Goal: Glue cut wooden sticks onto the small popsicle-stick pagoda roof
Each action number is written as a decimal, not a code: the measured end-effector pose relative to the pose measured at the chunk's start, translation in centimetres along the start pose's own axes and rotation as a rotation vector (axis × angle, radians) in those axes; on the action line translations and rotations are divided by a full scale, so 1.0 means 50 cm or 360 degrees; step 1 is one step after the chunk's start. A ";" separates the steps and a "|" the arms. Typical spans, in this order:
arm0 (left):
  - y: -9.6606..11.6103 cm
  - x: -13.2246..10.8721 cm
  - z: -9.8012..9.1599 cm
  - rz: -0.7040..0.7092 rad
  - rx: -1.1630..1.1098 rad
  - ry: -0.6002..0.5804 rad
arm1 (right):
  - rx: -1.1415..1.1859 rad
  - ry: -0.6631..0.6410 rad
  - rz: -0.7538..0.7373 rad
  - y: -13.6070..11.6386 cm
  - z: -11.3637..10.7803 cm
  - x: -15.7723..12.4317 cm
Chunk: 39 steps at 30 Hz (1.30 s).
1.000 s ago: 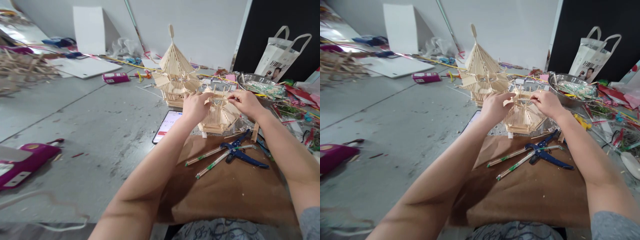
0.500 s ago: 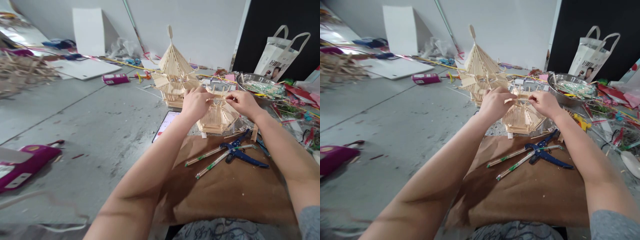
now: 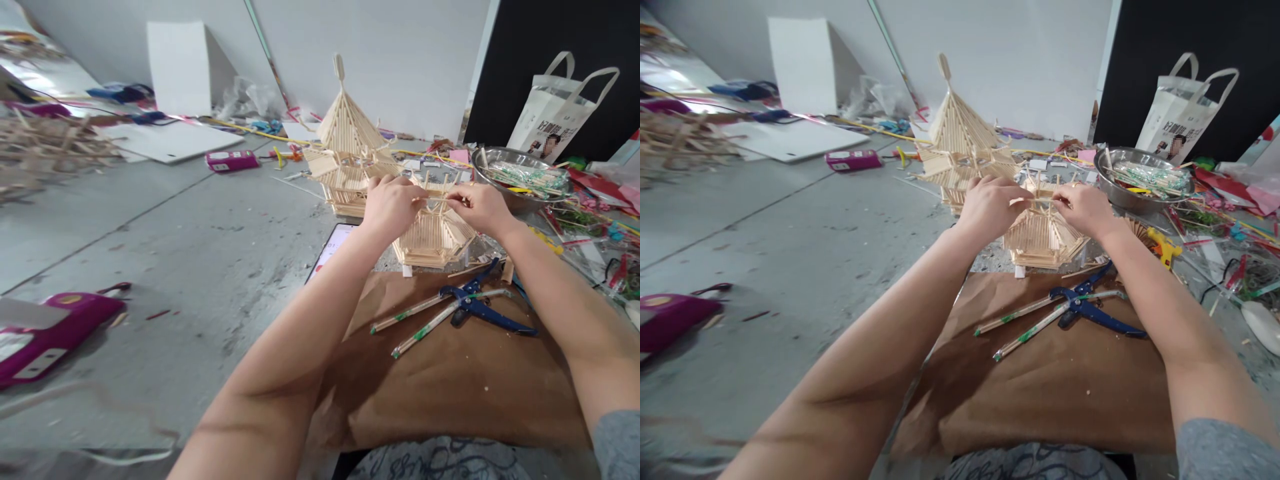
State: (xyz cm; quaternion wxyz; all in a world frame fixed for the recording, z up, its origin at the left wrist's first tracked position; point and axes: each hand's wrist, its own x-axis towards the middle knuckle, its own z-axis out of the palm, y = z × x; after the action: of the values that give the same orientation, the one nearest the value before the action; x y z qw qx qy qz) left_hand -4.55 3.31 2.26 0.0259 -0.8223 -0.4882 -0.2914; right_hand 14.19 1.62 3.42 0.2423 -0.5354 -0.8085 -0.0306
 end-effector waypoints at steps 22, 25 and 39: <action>0.054 -0.020 0.003 0.0352 0.0030 0.0055 | -0.0014 0.0031 -0.0119 -0.007 -0.005 -0.029; 0.062 -0.029 0.005 0.0365 0.0044 0.0077 | -0.0019 0.0020 -0.0112 -0.011 -0.010 -0.045; 0.128 -0.114 0.004 0.0266 -0.0041 -0.0242 | -0.0192 0.0067 -0.0196 -0.039 -0.043 -0.161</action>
State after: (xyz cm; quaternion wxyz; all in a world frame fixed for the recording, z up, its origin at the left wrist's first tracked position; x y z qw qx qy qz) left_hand -1.22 -4.44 0.78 0.0025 -0.8801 -0.4148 -0.2311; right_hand 15.75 -6.71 2.32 0.2243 -0.4975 -0.8313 -0.1053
